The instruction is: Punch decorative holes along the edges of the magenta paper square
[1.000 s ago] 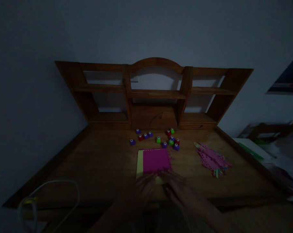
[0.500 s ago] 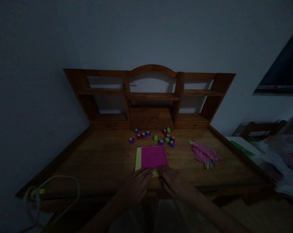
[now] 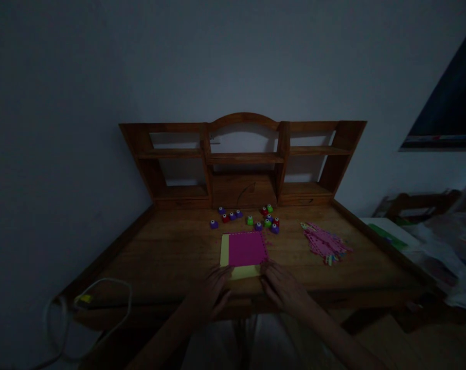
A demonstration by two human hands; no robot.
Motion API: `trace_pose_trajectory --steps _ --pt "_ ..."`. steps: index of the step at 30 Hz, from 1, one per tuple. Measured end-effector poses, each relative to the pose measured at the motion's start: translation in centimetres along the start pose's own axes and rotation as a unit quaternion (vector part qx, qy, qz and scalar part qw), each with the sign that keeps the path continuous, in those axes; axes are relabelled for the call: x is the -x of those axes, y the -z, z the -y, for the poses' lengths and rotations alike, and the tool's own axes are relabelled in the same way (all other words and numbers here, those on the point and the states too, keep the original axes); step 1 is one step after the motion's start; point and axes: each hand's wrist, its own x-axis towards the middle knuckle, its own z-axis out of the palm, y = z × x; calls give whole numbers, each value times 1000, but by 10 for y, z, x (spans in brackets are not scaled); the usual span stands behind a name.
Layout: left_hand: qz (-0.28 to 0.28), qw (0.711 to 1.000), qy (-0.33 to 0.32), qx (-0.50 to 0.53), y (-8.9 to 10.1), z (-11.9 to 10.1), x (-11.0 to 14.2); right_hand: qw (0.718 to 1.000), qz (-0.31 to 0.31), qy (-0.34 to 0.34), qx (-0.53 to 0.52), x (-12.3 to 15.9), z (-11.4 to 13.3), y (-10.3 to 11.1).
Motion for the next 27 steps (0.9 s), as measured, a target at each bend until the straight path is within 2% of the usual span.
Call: trace_pose_trajectory --steps 8,14,20,23,27 --pt "-17 999 30 -20 -6 2 12 998 -12 -58 2 10 2 -1" --pt "-44 998 30 -33 -10 1 17 994 -45 -93 23 20 3 -8" --pt "-49 997 54 -28 -10 6 23 987 -79 -137 -19 17 8 3" --pt "-52 997 47 -18 -6 2 15 986 -99 -130 -27 9 13 8" --pt "15 1000 1 14 0 -8 -11 992 -91 -92 -2 -5 20 2"
